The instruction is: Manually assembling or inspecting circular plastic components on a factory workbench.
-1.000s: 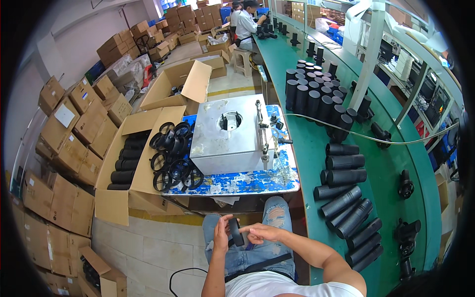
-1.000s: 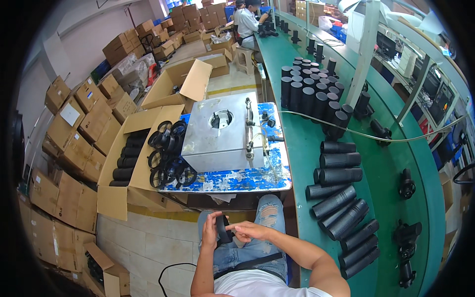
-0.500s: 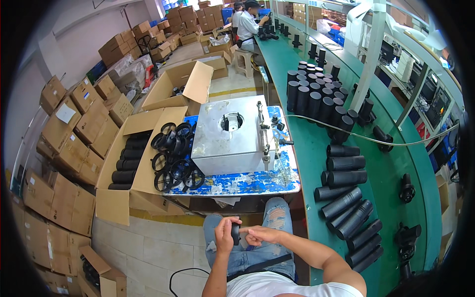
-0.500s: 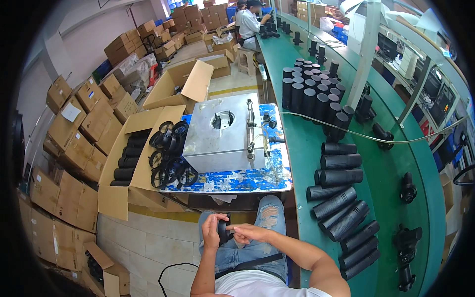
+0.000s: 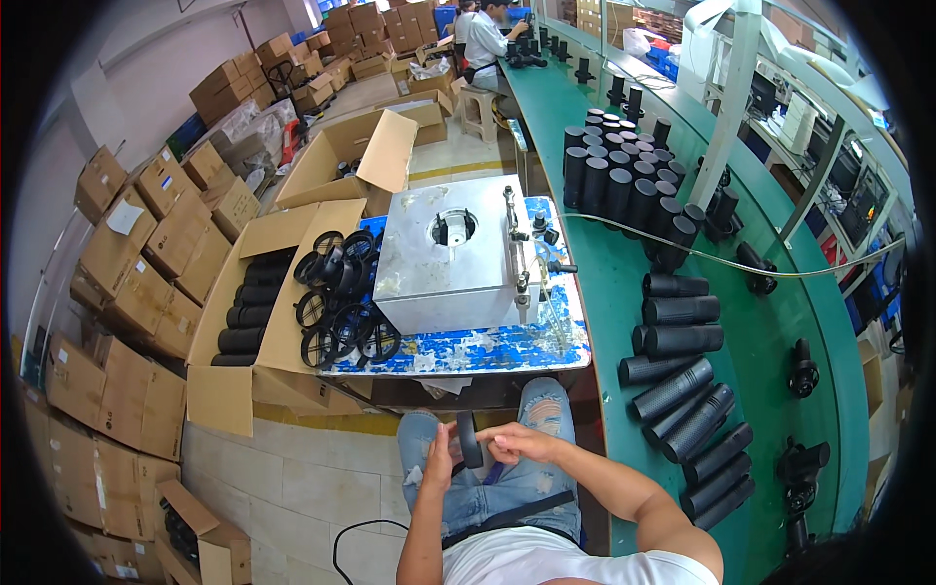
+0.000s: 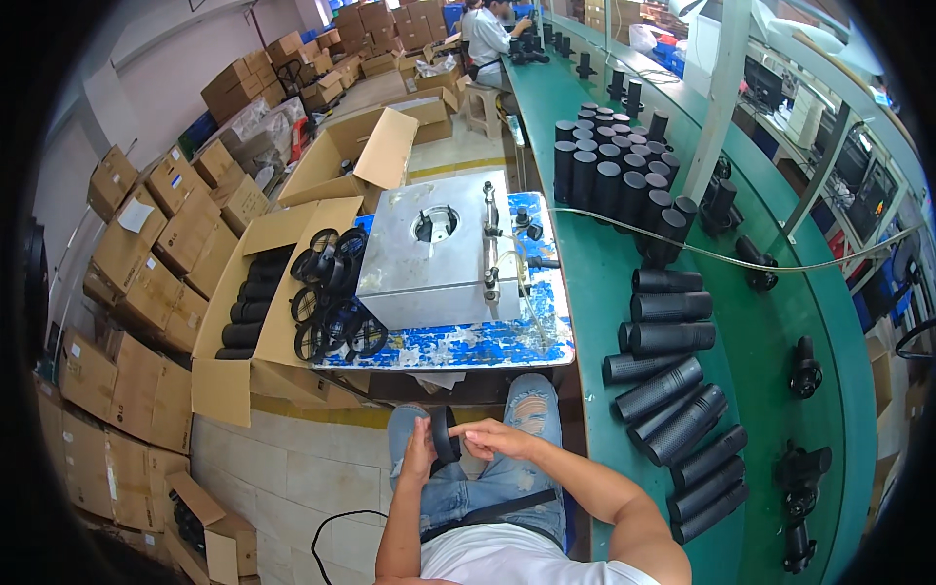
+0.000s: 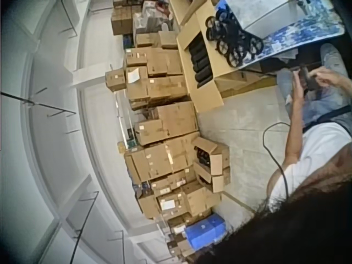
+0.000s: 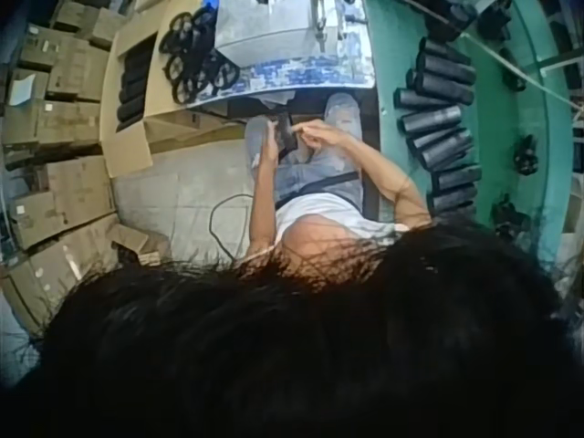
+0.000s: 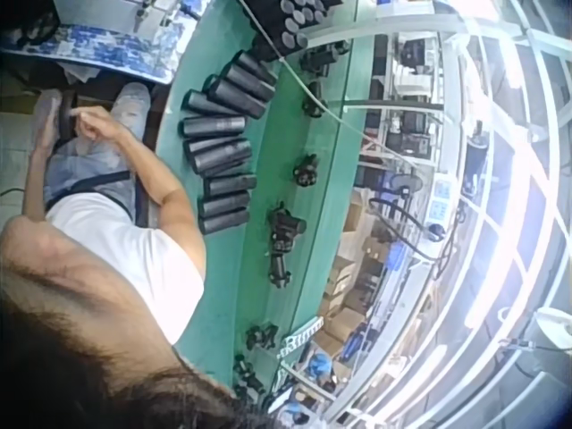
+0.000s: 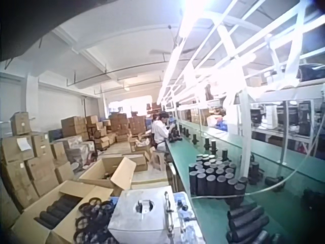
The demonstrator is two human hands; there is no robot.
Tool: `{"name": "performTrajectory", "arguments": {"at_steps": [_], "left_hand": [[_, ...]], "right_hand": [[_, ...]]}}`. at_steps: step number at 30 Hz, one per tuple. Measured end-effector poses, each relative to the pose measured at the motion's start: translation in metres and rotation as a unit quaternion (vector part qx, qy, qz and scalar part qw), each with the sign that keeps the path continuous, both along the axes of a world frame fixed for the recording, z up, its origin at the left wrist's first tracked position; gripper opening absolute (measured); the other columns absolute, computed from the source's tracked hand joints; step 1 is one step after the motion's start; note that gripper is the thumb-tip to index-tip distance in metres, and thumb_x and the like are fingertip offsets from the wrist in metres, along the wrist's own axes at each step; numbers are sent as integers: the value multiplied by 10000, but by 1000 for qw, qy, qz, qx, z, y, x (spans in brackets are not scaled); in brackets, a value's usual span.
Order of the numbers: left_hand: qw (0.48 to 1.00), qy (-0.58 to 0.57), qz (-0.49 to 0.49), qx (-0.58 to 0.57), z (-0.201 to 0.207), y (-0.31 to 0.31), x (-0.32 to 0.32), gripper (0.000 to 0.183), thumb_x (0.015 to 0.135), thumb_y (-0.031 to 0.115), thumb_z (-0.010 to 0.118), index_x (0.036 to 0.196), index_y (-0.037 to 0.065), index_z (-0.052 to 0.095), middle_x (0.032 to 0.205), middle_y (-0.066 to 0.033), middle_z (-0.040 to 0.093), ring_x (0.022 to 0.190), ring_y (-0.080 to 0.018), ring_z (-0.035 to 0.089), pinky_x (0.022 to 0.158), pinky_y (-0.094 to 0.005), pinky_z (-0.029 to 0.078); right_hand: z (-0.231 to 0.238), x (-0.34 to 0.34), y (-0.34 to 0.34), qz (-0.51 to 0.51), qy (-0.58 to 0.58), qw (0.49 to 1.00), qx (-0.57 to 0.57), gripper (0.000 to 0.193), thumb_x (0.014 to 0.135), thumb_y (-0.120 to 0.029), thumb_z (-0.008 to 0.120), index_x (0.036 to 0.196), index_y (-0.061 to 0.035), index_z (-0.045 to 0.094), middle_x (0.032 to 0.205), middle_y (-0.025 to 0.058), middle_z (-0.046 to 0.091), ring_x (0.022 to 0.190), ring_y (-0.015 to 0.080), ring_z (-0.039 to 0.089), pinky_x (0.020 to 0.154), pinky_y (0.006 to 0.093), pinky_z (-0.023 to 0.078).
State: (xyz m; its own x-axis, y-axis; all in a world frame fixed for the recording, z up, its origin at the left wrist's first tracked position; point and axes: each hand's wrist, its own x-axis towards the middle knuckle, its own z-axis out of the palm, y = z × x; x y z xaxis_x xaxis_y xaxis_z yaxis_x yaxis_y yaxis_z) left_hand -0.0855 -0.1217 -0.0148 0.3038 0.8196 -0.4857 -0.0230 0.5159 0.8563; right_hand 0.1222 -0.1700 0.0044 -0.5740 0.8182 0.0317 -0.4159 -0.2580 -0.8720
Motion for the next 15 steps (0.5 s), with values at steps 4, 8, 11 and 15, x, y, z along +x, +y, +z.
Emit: {"name": "performTrajectory", "arguments": {"at_steps": [4,8,11,15], "left_hand": [[994,-89,-36,-51,-14,-3,-4,618,961,590,305,1277,97,501,1090,-72,623,956,-140,577,785,-293,456],[994,-106,-15,5,-3,6,-4,665,959,600,285,1288,53,471,1154,-111,610,982,-183,598,846,-318,460],[993,-86,-22,76,26,7,4,685,961,598,267,1276,21,460,1223,-161,584,1054,-211,588,928,-349,434],[978,-115,-25,171,40,4,8,603,996,515,239,1230,23,497,1241,-181,568,1155,-229,528,1001,-350,367]], "right_hand": [[0,-4,0,4,-13,1000,4,602,974,-441,447,1375,6,419,622,-27,408,543,65,374,500,222,302],[0,-8,-2,15,-36,999,-14,598,979,-456,427,1372,-5,425,619,-26,424,541,63,390,499,220,310],[2,-5,-2,12,-53,998,-26,617,982,-489,389,1370,-10,421,619,-22,425,546,65,396,499,221,307],[-2,-7,-3,25,-42,998,-34,647,985,-520,337,1374,-8,405,616,-21,419,544,68,385,494,223,295]]}}
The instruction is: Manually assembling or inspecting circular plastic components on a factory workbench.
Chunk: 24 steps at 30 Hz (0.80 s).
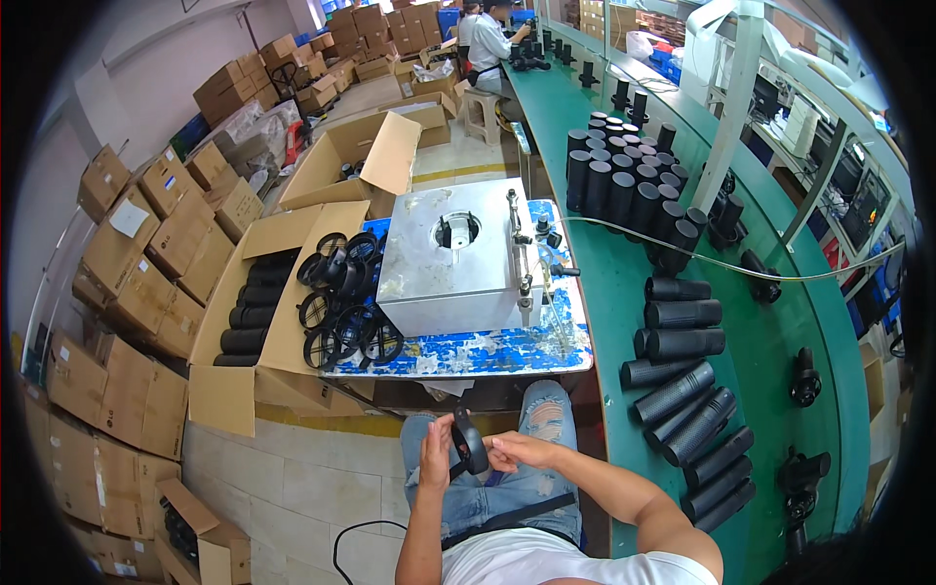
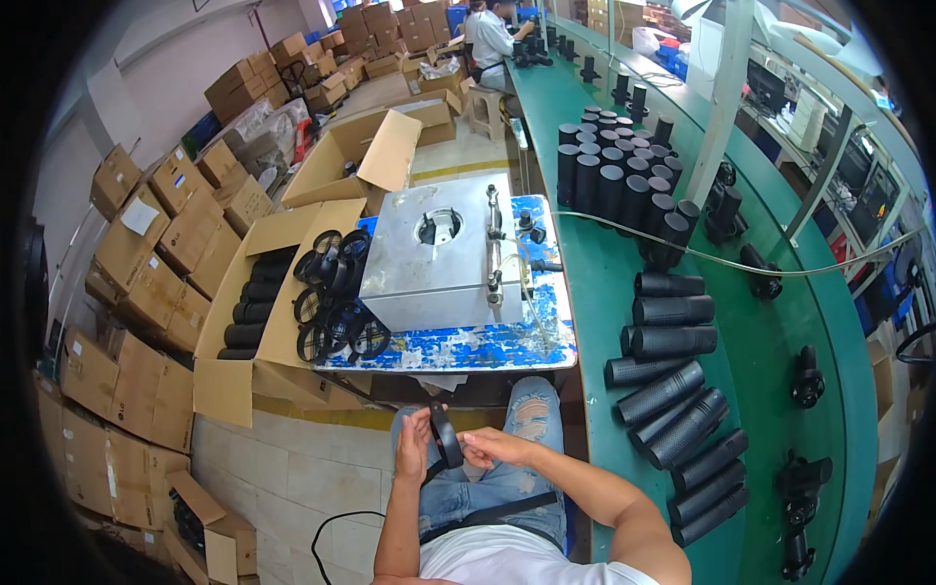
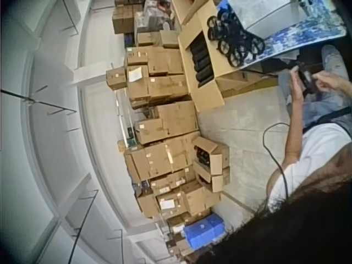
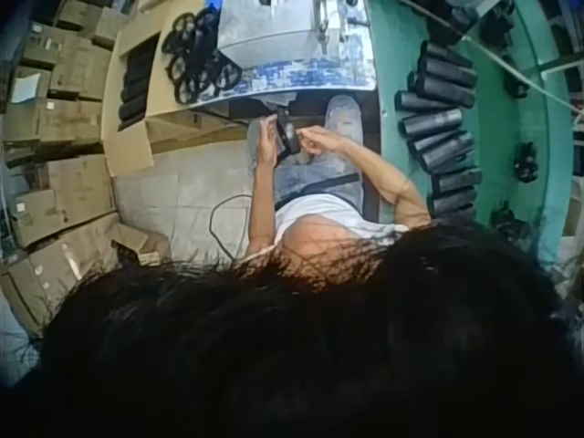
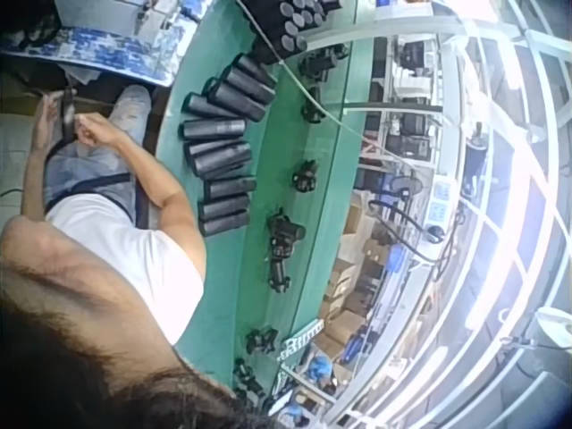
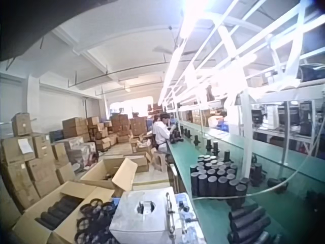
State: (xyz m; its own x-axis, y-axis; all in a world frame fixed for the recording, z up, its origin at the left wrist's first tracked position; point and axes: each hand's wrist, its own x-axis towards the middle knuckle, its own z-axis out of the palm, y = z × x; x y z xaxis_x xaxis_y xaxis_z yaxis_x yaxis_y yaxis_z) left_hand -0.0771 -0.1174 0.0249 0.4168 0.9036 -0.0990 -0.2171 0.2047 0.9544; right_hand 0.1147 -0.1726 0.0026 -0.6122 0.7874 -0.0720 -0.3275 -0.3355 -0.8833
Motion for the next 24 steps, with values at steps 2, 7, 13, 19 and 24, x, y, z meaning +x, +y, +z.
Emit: {"name": "performTrajectory", "arguments": {"at_steps": [2,7,13,19,24], "left_hand": [[999,0,3,47,4,-1,1,571,1007,482,236,1204,24,516,1252,-192,560,1177,-239,511,1029,-350,336],[973,68,1,218,22,-5,4,491,1019,329,287,946,8,651,1314,-198,522,1308,-333,391,1100,-412,237],[933,199,39,296,37,-12,7,569,998,324,298,786,35,739,1455,-151,387,1403,-339,225,1129,-421,154],[929,225,17,293,21,-16,5,593,1006,338,266,826,53,754,1455,-151,385,1394,-347,239,1127,-418,163],[932,271,-42,235,1,-18,-1,619,1017,401,201,1048,56,714,1450,-157,388,1373,-301,289,1124,-399,182]], "right_hand": [[-1,-2,0,32,45,998,-5,631,1003,-504,288,1425,-36,323,607,-24,398,525,69,347,497,216,291],[4,-2,-1,11,76,996,-38,651,990,-540,279,1446,-76,299,612,-23,375,532,74,322,500,222,277],[-2,11,4,-37,135,987,-75,635,986,-525,319,1474,-126,252,646,-11,344,554,93,300,499,230,258],[-6,19,6,-69,176,978,-88,619,983,-519,343,1454,-121,282,635,-13,344,547,86,302,494,223,269],[0,23,8,-61,207,973,-83,603,977,-525,357,1418,-115,331,618,-24,358,527,69,315,485,209,280]]}}
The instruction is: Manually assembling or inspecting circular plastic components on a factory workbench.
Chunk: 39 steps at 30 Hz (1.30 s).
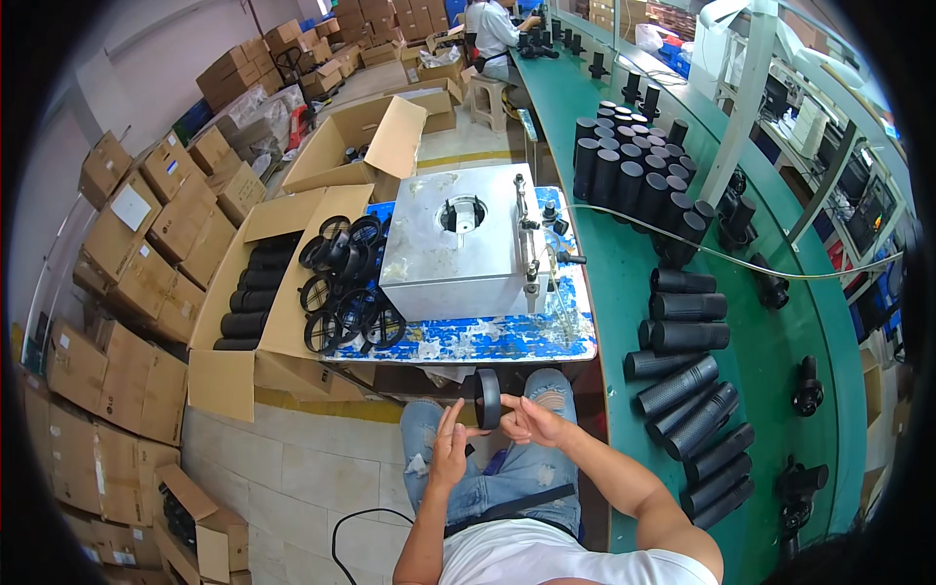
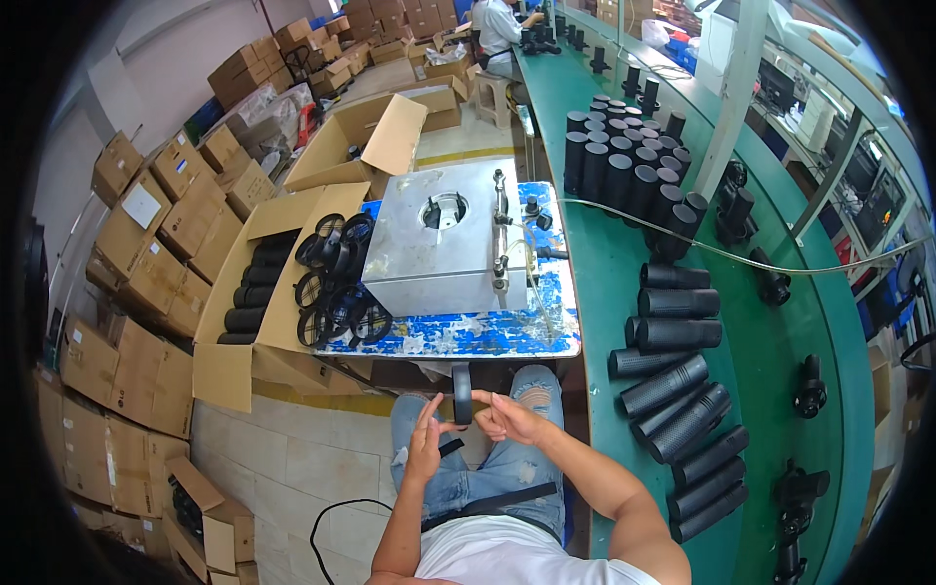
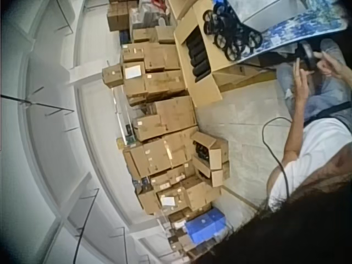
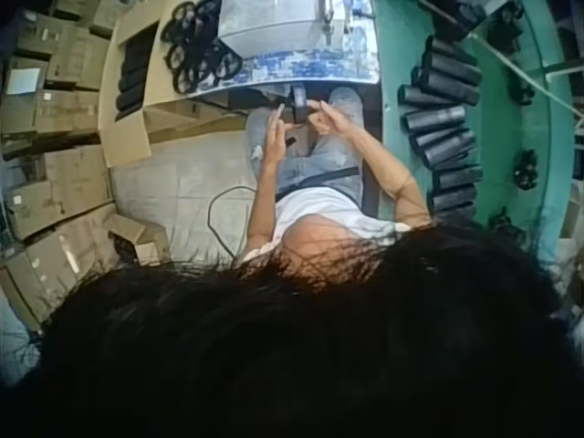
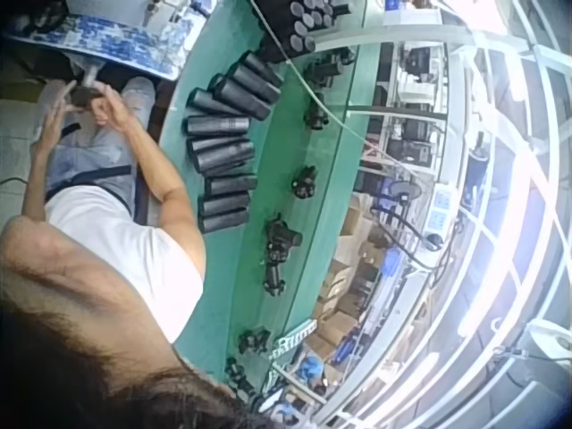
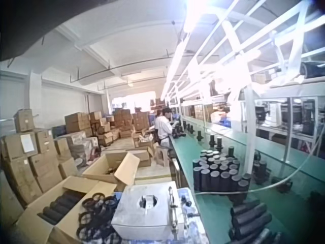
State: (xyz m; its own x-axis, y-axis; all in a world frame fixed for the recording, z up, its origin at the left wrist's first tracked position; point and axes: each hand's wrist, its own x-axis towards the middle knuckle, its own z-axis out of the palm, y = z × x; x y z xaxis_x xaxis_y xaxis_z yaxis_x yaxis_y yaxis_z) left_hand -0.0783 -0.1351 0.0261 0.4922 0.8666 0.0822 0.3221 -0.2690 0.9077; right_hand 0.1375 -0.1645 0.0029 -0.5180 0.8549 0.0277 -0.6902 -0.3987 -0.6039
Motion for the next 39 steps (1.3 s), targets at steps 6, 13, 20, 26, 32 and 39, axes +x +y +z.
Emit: {"name": "performTrajectory", "arguments": {"at_steps": [6,13,20,26,32,39], "left_hand": [[943,-162,17,-290,-26,7,-1,745,972,592,187,1403,19,390,1439,-110,408,1364,-227,304,1111,-416,193],[903,-291,70,-308,-31,28,-6,745,956,626,177,1273,65,551,1462,-48,380,1317,-199,344,1063,-423,240],[933,-294,47,-202,7,23,3,670,995,535,228,1154,3,602,1453,-88,381,1279,-187,387,1061,-380,262],[977,-204,-3,-62,23,9,4,655,1012,470,200,1187,-40,572,1282,-154,554,1256,-202,428,1100,-399,212],[989,-130,-7,-74,23,-5,4,733,1010,471,124,1110,-48,632,1292,-174,551,1265,-246,441,1129,-401,151],[985,-87,9,-149,-20,-5,-1,710,999,523,148,1349,-18,446,1122,-140,649,1201,-221,481,1091,-380,227]], "right_hand": [[1,-6,-3,14,-37,999,24,599,966,-541,373,1379,-108,369,600,-36,355,507,59,309,469,198,274],[1,-8,-5,27,-151,985,79,536,990,-480,376,1341,-76,396,590,-41,343,501,54,330,452,199,267],[0,-22,-9,39,-237,966,98,549,1011,-431,357,1424,-70,342,607,-27,338,518,75,322,461,229,292],[1,-16,-5,9,-182,983,28,637,985,-507,367,1454,-83,289,631,-21,331,536,74,306,475,226,277],[2,-6,-2,-31,-138,990,7,676,959,-564,362,1451,-107,289,620,-27,324,531,72,279,479,220,247],[2,-5,-1,-27,-81,996,2,632,957,-577,344,1402,-129,371,593,-41,330,521,60,298,472,203,255]]}}
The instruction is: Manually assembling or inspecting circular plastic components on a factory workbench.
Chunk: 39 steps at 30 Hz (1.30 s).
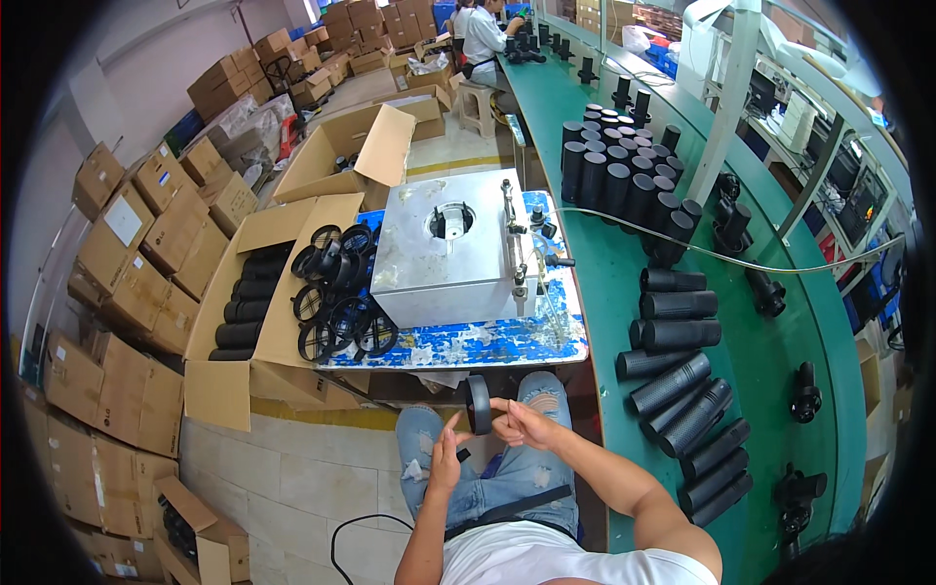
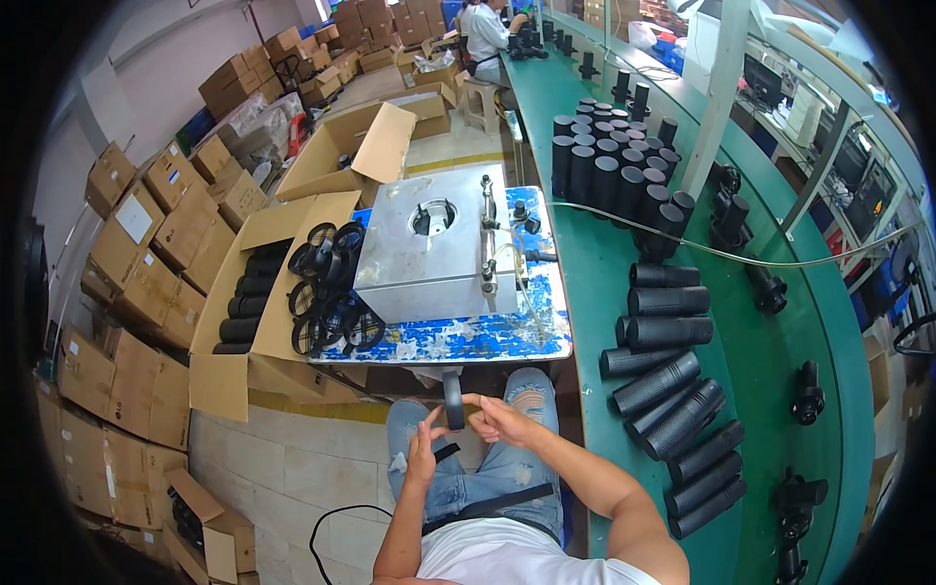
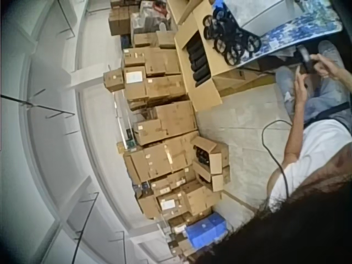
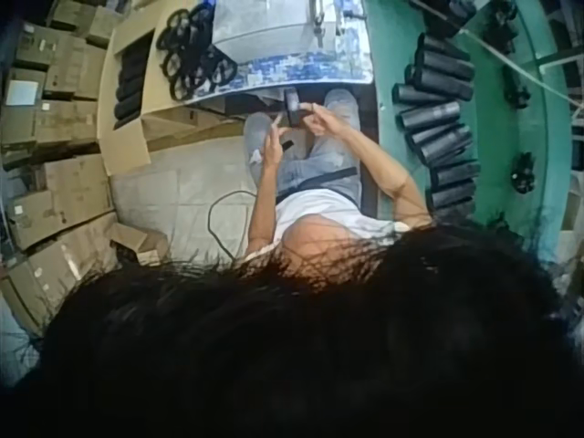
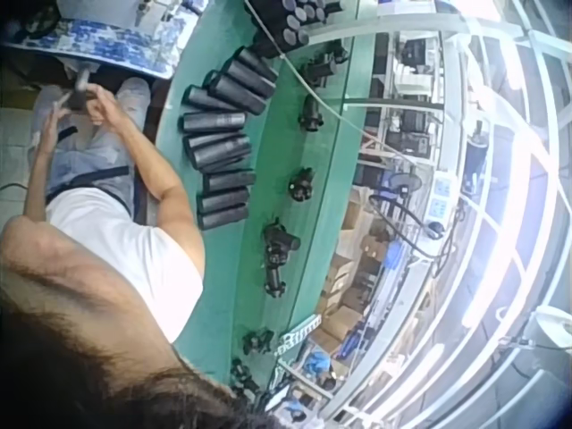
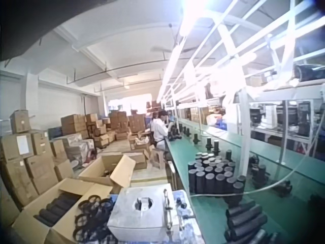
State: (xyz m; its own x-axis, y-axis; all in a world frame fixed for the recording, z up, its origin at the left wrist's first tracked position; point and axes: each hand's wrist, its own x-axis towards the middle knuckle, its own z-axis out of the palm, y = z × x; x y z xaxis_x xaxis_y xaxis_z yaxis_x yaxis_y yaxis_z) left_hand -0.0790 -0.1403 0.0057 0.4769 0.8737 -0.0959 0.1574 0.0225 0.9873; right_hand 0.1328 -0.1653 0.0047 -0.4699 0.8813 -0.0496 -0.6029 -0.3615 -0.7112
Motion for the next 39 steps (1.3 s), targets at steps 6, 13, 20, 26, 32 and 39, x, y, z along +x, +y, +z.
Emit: {"name": "performTrajectory", "arguments": {"at_steps": [6,13,20,26,32,39], "left_hand": [[988,-50,82,-124,-16,12,6,701,982,571,200,1348,41,476,1145,-110,631,1143,-210,520,1008,-364,339],[981,-114,95,-122,-6,35,0,709,965,605,237,1302,52,525,1328,-73,513,1204,-198,461,991,-414,339],[984,-126,97,-78,18,35,9,667,991,547,191,1306,59,518,1372,-139,461,1280,-250,400,1063,-426,271],[992,-107,38,64,29,28,8,672,998,523,219,1236,-14,544,1382,-120,459,1279,-212,390,1061,-390,258],[989,-72,41,126,46,17,15,652,1002,500,221,1335,-17,439,1097,-131,634,1150,-189,506,1061,-368,262],[995,-94,17,19,14,8,3,587,1018,419,216,1269,-25,509,1065,-131,666,1216,-197,465,1100,-379,195]], "right_hand": [[-4,-2,-1,30,-3,999,42,622,955,-581,340,1376,-126,396,583,-49,326,512,57,299,469,198,262],[1,-5,-2,34,-19,998,40,560,987,-523,326,1346,-106,429,579,-51,294,495,54,256,455,206,229],[-1,-13,-5,73,-93,993,31,599,983,-544,295,1372,-100,397,581,-44,336,498,55,289,467,210,251],[-1,-17,-6,67,-94,993,16,629,977,-558,296,1416,-113,365,603,-39,329,515,66,280,471,222,245],[-2,-5,0,28,-45,998,-20,626,974,-566,292,1430,-142,354,627,-33,299,534,80,252,492,232,237],[-1,-1,1,11,9,999,-33,613,967,-584,287,1425,-182,347,635,-37,320,554,78,273,507,221,235]]}}
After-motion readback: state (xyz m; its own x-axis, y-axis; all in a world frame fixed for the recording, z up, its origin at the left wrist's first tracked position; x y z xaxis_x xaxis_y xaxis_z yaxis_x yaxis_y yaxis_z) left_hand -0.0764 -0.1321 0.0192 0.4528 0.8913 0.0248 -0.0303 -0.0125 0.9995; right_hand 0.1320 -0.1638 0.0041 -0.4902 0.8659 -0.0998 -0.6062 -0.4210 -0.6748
